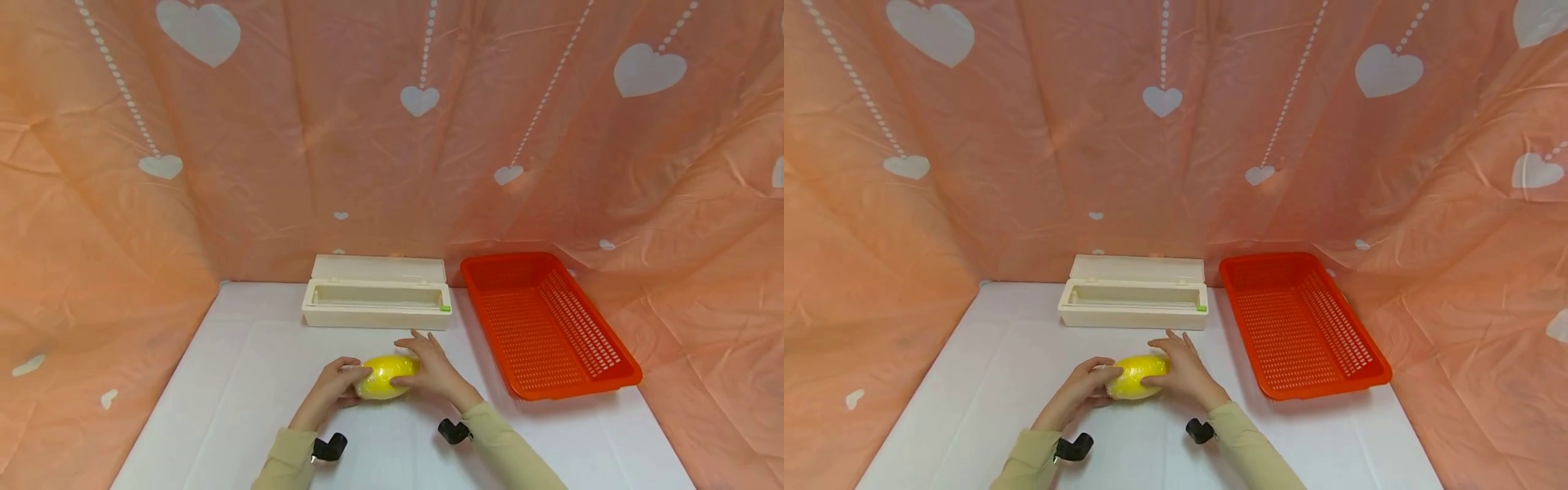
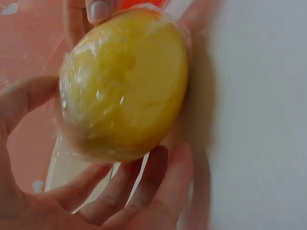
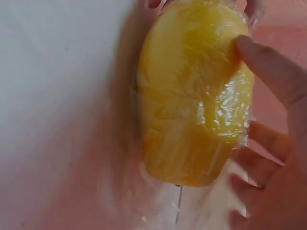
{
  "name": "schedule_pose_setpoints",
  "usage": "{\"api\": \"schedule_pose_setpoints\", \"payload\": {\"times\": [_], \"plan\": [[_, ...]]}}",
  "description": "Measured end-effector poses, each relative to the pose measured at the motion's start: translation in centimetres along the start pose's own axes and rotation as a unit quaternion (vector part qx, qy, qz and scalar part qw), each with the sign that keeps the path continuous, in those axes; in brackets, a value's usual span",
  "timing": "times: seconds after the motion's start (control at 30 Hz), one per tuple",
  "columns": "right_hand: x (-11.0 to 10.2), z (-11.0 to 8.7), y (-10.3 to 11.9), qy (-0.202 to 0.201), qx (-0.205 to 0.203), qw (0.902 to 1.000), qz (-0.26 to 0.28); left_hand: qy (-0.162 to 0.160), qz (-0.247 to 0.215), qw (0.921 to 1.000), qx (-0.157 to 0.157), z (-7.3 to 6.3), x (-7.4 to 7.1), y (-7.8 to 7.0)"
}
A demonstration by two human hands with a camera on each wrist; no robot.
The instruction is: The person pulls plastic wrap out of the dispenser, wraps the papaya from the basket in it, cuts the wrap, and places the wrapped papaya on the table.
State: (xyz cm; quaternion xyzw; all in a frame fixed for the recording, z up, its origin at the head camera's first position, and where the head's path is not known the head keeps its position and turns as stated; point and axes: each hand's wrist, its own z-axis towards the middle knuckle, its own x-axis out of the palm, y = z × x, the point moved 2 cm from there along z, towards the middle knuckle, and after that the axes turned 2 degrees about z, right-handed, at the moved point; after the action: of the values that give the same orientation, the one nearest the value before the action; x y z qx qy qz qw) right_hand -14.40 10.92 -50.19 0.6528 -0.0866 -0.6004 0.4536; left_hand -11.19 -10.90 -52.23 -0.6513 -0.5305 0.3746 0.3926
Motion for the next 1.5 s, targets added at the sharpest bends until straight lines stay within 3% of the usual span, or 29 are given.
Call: {"api": "schedule_pose_setpoints", "payload": {"times": [0.13, 0.27, 0.43, 0.53, 0.67, 0.87, 0.97, 1.1, 1.2, 1.3, 1.33, 1.4, 1.5], "plan": [[-0.1, 0.1, -0.5, 0.039, 0.033, 0.9965, 0.066, -0.018, -0.025, 0.9995, -0.006, 0.9, 0.2, -0.3], [-0.5, 0.1, -0.9, 0.057, 0.061, 0.9894, 0.118, -0.053, -0.032, 0.9980, 0.012, 2.0, 0.3, -0.8], [-0.2, -0.1, -1.4, 0.088, 0.138, 0.9739, 0.157, -0.082, -0.045, 0.9951, 0.032, 3.2, 0.6, -1.2], [0.5, -0.1, -1.4, 0.095, 0.180, 0.9623, 0.181, -0.069, -0.049, 0.9962, 0.022, 3.4, 0.7, -1.2], [1.3, 0.1, -0.9, 0.067, 0.211, 0.9520, 0.211, -0.023, -0.033, 0.9991, 0.014, 3.2, 0.9, -1.3], [2.0, 0.5, -0.2, 0.022, 0.223, 0.9528, 0.205, 0.036, -0.010, 0.9993, 0.008, 3.5, 1.3, -1.8], [2.1, 0.4, -0.3, 0.019, 0.200, 0.9573, 0.207, 0.039, -0.005, 0.9992, 0.005, 3.9, 1.3, -2.1], [1.7, -0.4, -0.9, 0.010, 0.133, 0.9739, 0.183, 0.040, 0.002, 0.9992, 0.006, 4.5, 1.1, -2.3], [1.2, -1.3, -1.4, 0.002, 0.067, 0.9897, 0.126, 0.033, 0.013, 0.9994, 0.004, 4.6, 1.0, -2.2], [0.7, -2.3, -1.7, 0.007, -0.004, 0.9997, 0.024, 0.025, 0.034, 0.9991, 0.009, 4.6, 0.7, -2.0], [0.5, -2.5, -1.8, 0.010, -0.030, 0.9991, -0.027, 0.019, 0.043, 0.9988, 0.013, 4.6, 0.6, -2.0], [0.3, -3.0, -1.9, 0.016, -0.085, 0.9882, -0.126, 0.018, 0.058, 0.9978, 0.025, 4.6, 0.4, -2.1], [0.1, -3.3, -1.7, 0.026, -0.170, 0.9544, -0.244, 0.021, 0.068, 0.9966, 0.040, 4.6, 0.2, -2.3]]}}
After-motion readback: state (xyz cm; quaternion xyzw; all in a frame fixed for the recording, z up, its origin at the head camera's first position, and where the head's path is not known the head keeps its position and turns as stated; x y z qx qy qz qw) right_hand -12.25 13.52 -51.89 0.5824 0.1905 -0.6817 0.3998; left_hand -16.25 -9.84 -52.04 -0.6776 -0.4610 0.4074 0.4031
